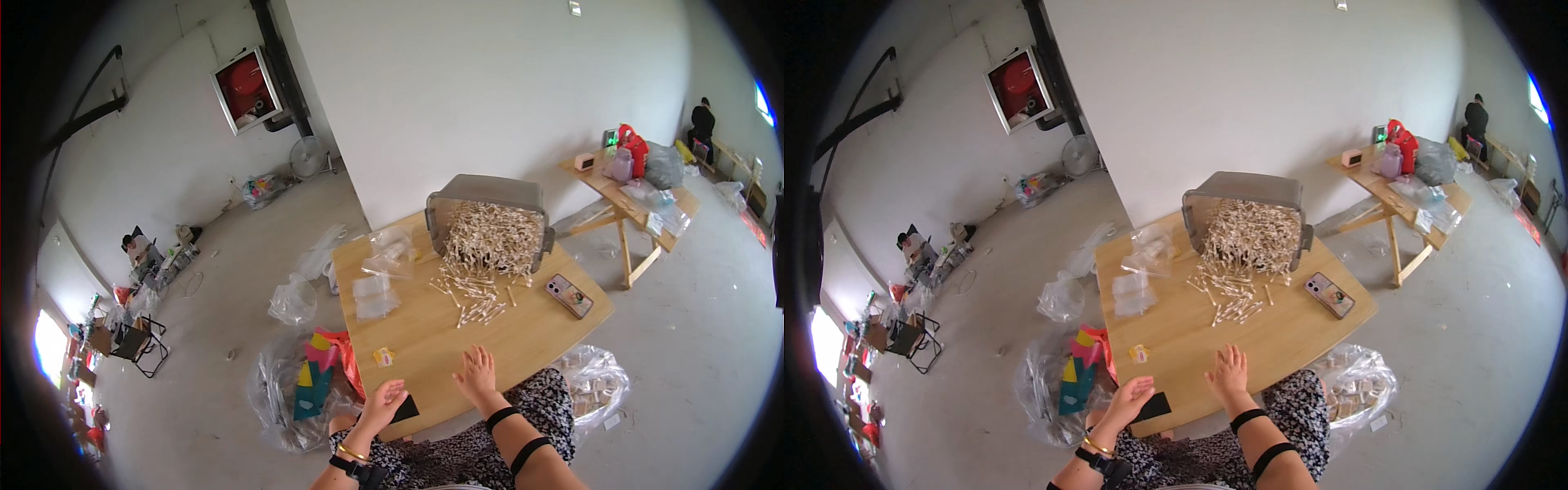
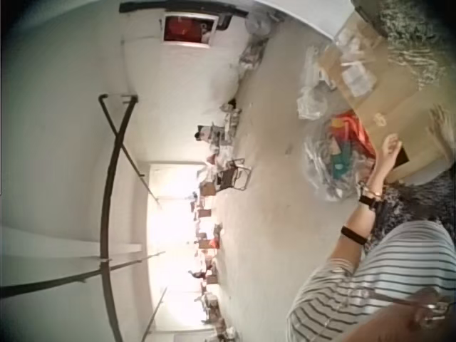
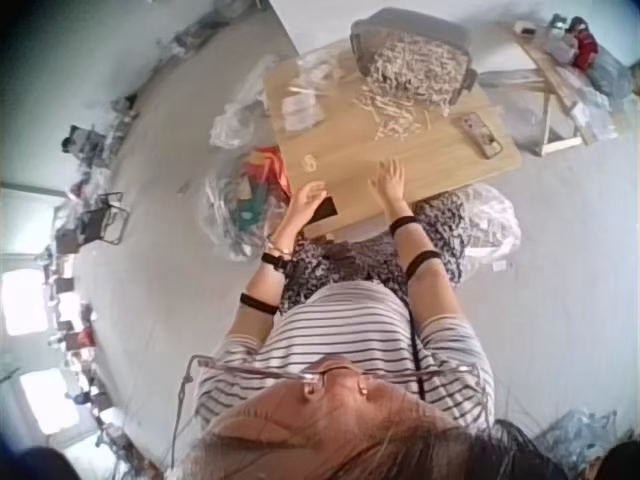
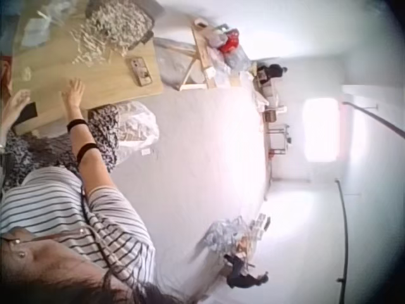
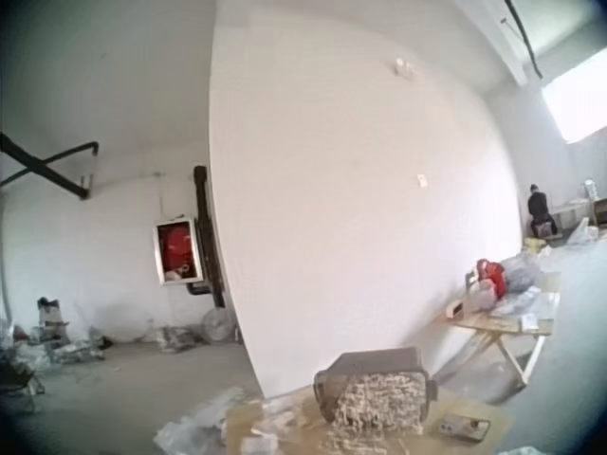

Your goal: Sorting cotton swabs into small plastic zip-top bags.

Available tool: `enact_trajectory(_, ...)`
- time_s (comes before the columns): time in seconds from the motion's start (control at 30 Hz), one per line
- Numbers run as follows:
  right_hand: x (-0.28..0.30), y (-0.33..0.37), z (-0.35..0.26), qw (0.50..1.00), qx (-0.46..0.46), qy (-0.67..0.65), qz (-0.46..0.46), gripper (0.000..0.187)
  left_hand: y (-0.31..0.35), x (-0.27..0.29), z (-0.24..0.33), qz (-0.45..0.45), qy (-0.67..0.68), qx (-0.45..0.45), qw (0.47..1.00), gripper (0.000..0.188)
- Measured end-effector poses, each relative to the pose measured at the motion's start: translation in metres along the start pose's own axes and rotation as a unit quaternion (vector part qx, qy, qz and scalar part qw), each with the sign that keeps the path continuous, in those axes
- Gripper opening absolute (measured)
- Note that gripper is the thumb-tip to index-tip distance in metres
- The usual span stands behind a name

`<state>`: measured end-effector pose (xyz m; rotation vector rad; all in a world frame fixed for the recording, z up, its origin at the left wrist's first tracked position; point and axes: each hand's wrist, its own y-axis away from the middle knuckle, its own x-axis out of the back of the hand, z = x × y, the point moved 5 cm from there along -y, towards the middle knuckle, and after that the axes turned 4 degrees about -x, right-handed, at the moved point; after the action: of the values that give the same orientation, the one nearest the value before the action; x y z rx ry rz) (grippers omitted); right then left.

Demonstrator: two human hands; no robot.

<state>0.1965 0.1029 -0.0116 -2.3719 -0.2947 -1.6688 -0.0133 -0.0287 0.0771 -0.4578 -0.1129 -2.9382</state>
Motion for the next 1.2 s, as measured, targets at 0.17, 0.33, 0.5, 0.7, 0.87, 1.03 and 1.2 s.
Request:
enact_trajectory(0.17, -0.012, 0.011, -0.027, 0.994, 0.077, -0.003, 0.077, 0.063, -0.084, 0.031, -0.021, 0.027, -0.174, -0.080, 0.981, 0.051)
enact_trajectory(0.33, 0.000, 0.010, -0.033, 0.997, 0.062, 0.003, 0.041, 0.062, -0.188, 0.056, -0.034, 0.094, -0.297, -0.185, 0.932, 0.046)
enact_trajectory(0.5, 0.001, 0.008, -0.031, 0.998, 0.053, 0.008, 0.016, 0.064, -0.258, 0.034, -0.048, 0.034, -0.499, -0.054, 0.864, 0.053)
enact_trajectory(0.7, -0.001, 0.005, -0.033, 0.998, 0.053, 0.015, 0.010, 0.064, -0.292, 0.018, -0.063, 0.031, -0.527, 0.040, 0.848, 0.063)
enact_trajectory(0.87, 0.003, 0.006, -0.036, 0.998, 0.054, 0.007, 0.017, 0.063, -0.283, 0.034, -0.063, 0.059, -0.521, 0.023, 0.851, 0.067)
enact_trajectory(1.03, -0.003, 0.010, -0.033, 0.998, 0.059, 0.014, 0.025, 0.062, -0.237, 0.055, -0.036, 0.128, -0.461, -0.063, 0.876, 0.066)
enact_trajectory(1.2, -0.006, 0.012, -0.034, 0.997, 0.067, -0.005, 0.036, 0.063, -0.154, 0.090, -0.039, 0.229, 0.040, -0.108, 0.967, 0.037)
